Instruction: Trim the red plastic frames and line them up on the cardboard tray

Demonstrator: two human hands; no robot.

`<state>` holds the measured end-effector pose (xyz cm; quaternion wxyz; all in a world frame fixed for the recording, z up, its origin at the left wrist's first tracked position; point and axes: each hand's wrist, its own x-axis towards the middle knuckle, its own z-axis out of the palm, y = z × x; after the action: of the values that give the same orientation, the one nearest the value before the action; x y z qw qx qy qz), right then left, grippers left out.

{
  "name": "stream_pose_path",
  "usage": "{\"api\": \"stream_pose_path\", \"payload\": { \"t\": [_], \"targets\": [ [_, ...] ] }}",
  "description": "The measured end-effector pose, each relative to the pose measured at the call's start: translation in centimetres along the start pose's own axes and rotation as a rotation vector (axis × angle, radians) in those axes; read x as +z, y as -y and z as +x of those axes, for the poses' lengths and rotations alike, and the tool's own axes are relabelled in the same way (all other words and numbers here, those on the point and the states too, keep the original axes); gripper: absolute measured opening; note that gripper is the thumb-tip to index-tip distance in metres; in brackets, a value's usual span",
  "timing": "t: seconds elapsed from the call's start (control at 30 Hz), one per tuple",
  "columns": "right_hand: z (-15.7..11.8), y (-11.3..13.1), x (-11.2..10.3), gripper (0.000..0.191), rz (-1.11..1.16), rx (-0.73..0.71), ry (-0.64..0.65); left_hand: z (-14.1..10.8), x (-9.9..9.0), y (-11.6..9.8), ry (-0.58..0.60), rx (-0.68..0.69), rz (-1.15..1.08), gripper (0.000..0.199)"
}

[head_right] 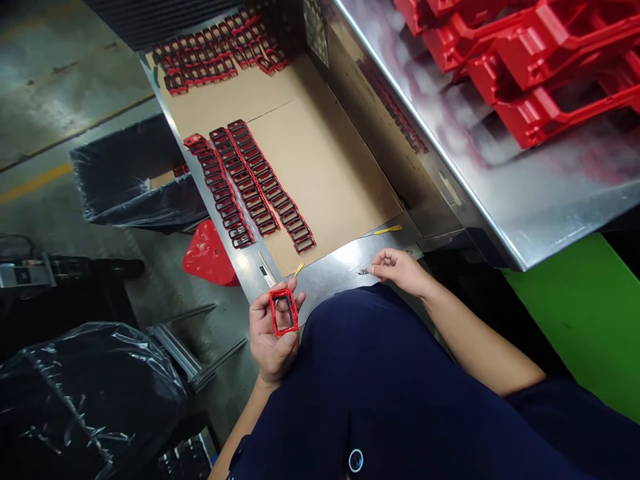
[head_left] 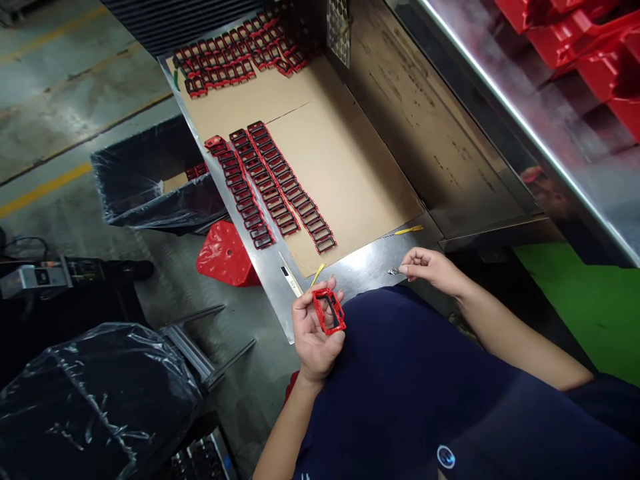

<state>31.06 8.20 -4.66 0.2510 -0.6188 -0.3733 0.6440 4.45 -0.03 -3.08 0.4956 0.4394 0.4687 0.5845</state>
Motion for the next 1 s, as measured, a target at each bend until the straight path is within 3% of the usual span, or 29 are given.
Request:
{"api": "stream_pose_path", "payload": {
  "t": [0.07,0.2,0.3,0.37,0.47,0.6,0.67,0.83,1.0],
  "targets": [
    [1.6,-2.4,0.9,0.054,0.153,0.095,-0.090,0.2,0.0,0.1,0.003,-0.002,-0.027,0.057],
    [3.7,-6.7,2.0,0.056,0.228,0.151,-0.161,0.1,0.3,0.0,0.007,0.013,0.024,0.056],
    [4.4,-8.7,2.2,0.055,0.257,0.161,-0.180,0.2,0.0,0.5,0.000,0.033,0.087,0.059],
    [4.7,-9.5,2.0,0.055,0.268,0.167,-0.191,1.3,-1.0,1.4,-0.072,-0.044,0.240,0.063],
    [5.1,-10.1,1.8,0.055,0.272,0.176,-0.203,5.4,-4.1,3.6,-0.267,-0.287,0.631,0.063],
    [5.3,-10.2,1.8,0.055,0.267,0.167,-0.210,12.2,-8.9,6.1,-0.451,-0.485,0.948,0.060],
    [5.3,-10.0,2.0,0.054,0.262,0.160,-0.214,14.4,-10.4,7.1,-0.496,-0.571,1.074,0.058],
    [5.2,-9.9,2.2,0.053,0.256,0.150,-0.223,16.3,-11.1,8.3,-0.515,-0.663,1.272,0.054],
    [5.2,-10.1,2.3,0.053,0.249,0.147,-0.229,15.6,-9.6,8.1,-0.499,-0.516,1.407,0.080]
  ]
}}
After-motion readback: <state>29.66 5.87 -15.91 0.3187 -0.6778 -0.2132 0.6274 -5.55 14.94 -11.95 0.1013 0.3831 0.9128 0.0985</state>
